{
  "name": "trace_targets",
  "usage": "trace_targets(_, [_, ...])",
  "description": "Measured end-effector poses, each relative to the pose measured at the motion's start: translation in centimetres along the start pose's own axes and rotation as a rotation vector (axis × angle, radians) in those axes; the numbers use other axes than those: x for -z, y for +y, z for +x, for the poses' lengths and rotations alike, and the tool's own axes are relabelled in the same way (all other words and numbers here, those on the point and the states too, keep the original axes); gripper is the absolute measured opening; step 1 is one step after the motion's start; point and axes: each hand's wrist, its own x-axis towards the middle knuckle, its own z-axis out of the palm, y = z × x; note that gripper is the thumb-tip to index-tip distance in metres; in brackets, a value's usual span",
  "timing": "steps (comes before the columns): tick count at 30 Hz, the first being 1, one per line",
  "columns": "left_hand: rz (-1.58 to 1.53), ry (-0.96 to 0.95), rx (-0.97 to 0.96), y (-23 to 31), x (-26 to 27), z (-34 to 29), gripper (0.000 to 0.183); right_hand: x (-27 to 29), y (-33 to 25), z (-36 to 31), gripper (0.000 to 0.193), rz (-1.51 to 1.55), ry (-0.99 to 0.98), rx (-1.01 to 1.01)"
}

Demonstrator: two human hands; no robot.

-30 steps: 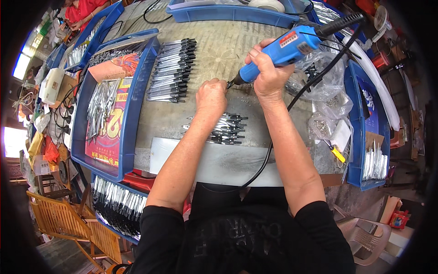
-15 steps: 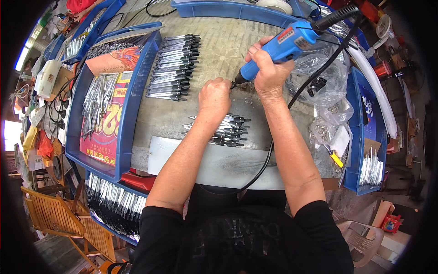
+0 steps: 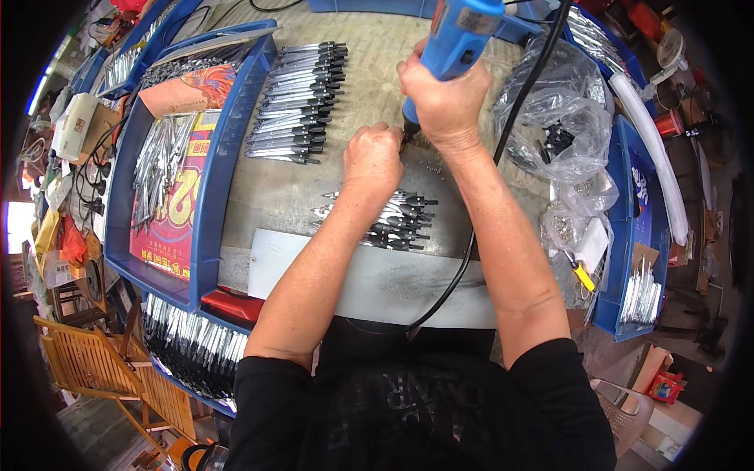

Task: The person fastens parts onto compasses using an electric screwdriver, then stacks the compasses into a tray by hand.

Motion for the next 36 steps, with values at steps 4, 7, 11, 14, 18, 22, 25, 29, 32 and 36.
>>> trace_targets(4, [-0.021, -0.032, 0.025, 0.1, 0.3, -0.2, 0.011, -0.4, -0.4, -0.7, 0.014, -0.042, -0.007, 0.039])
trace_targets(7, [-0.054, -0.032, -0.004, -0.5, 0.0, -0.3, 0.01, 0.1, -0.8, -0.9, 0.02, 0.08, -0.068, -0.081])
trace_targets(11, [-0.077, 0.004, -0.049, -1.0, 0.0, -0.1, 0.007, 1.7, -3.1, -1.8, 0.025, 0.26, 0.011, 0.022])
trace_targets(14, [-0.088, -0.023, -0.071, -1.4, 0.9, 0.0, 0.008, 3.0, -4.6, -1.9, 0.026, 0.363, 0.129, 0.062])
trace_targets(18, [-0.089, -0.089, -0.206, -1.1, 2.5, -0.4, 0.012, 5.3, -4.9, -2.8, 0.03, 0.458, 0.171, -0.034])
trace_targets(22, [-0.015, -0.133, -0.272, -0.7, 3.3, -1.3, 0.011, 6.1, -5.2, -3.5, 0.03, 0.477, 0.224, -0.044])
trace_targets(25, [0.002, -0.138, -0.292, -1.0, 3.0, -1.7, 0.01, 6.5, -4.9, -3.9, 0.03, 0.452, 0.237, -0.055])
trace_targets(29, [0.052, -0.158, -0.32, -1.3, 2.5, -2.0, 0.009, 6.8, -4.8, -4.2, 0.03, 0.447, 0.253, -0.063])
trace_targets(32, [0.046, -0.15, -0.337, -1.2, 2.5, -2.1, 0.008, 6.9, -4.8, -4.3, 0.03, 0.45, 0.262, -0.075])
trace_targets(36, [0.035, -0.127, -0.346, -1.2, 2.3, -2.1, 0.007, 6.8, -4.6, -4.4, 0.03, 0.473, 0.246, -0.06])
